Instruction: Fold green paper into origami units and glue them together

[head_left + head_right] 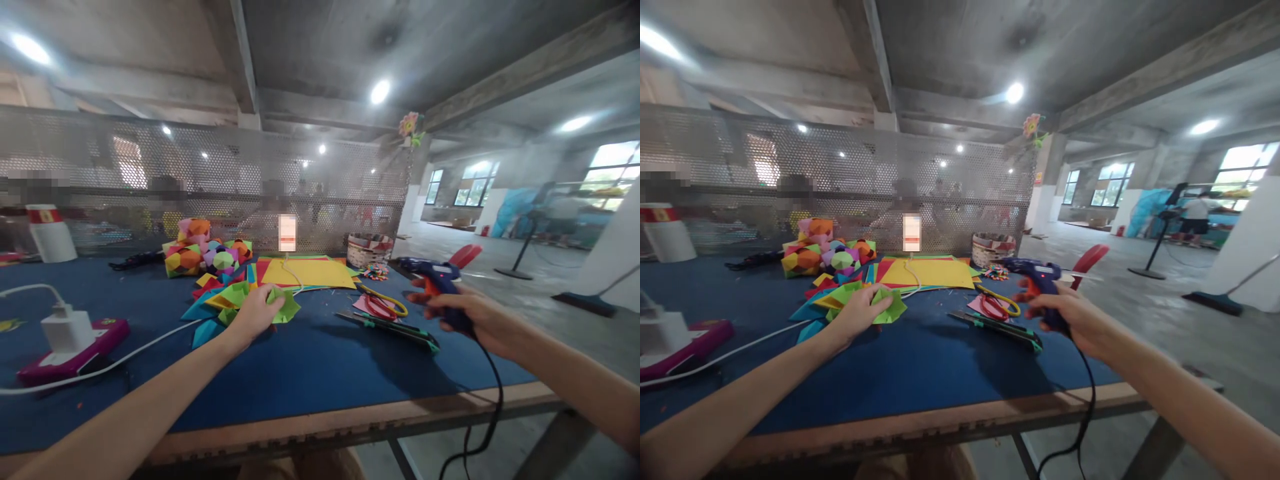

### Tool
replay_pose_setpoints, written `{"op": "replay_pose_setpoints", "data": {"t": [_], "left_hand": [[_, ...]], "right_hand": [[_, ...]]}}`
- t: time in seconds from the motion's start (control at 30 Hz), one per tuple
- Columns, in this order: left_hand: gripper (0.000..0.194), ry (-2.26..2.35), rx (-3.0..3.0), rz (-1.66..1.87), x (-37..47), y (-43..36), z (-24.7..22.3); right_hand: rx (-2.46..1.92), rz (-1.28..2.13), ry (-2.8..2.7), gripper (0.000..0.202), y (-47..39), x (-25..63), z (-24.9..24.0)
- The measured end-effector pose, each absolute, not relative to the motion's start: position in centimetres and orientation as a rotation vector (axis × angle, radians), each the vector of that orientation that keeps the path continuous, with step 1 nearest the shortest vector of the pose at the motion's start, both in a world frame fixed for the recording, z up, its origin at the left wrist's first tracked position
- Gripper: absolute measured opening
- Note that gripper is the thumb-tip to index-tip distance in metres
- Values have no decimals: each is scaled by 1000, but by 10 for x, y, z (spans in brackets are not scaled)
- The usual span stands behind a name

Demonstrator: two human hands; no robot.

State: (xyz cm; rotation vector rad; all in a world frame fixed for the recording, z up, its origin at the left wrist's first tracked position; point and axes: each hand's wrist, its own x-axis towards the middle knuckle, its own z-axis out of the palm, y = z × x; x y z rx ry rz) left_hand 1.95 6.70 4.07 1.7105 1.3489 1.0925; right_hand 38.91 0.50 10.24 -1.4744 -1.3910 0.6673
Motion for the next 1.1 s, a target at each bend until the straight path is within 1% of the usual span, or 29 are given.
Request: {"op": "replay_pose_setpoints", "data": {"t": [0.03, 0.13, 0.23, 0.33, 0.53, 0.73, 0.83, 1.1], "left_hand": [[21, 1344, 1704, 1099, 19, 67, 41], [22, 1340, 1677, 1110, 16, 69, 44], [23, 1353, 1649, 1116, 14, 70, 45], [24, 1384, 1622, 1135, 11, 72, 46], [25, 1454, 1615, 1128, 5, 79, 43], [26, 1492, 1631, 1151, 0, 84, 41], [24, 1510, 1652, 1158, -2, 85, 41], [23, 1493, 1727, 1158, -7, 87, 41]], "right_hand": [[-1386, 822, -1392, 28, 7, 374, 104], [-1203, 1002, -1480, 33, 18, 328, 105], [-1113, 1055, -1558, 31, 35, 288, 104], [-1045, 1034, -1664, 33, 54, 255, 100], [-974, 751, -1860, 22, 84, 228, 76], [-908, 517, -1949, 33, 93, 243, 42], [-847, 398, -1991, 33, 94, 246, 38], [-746, 140, -2089, 20, 89, 248, 39]]}}
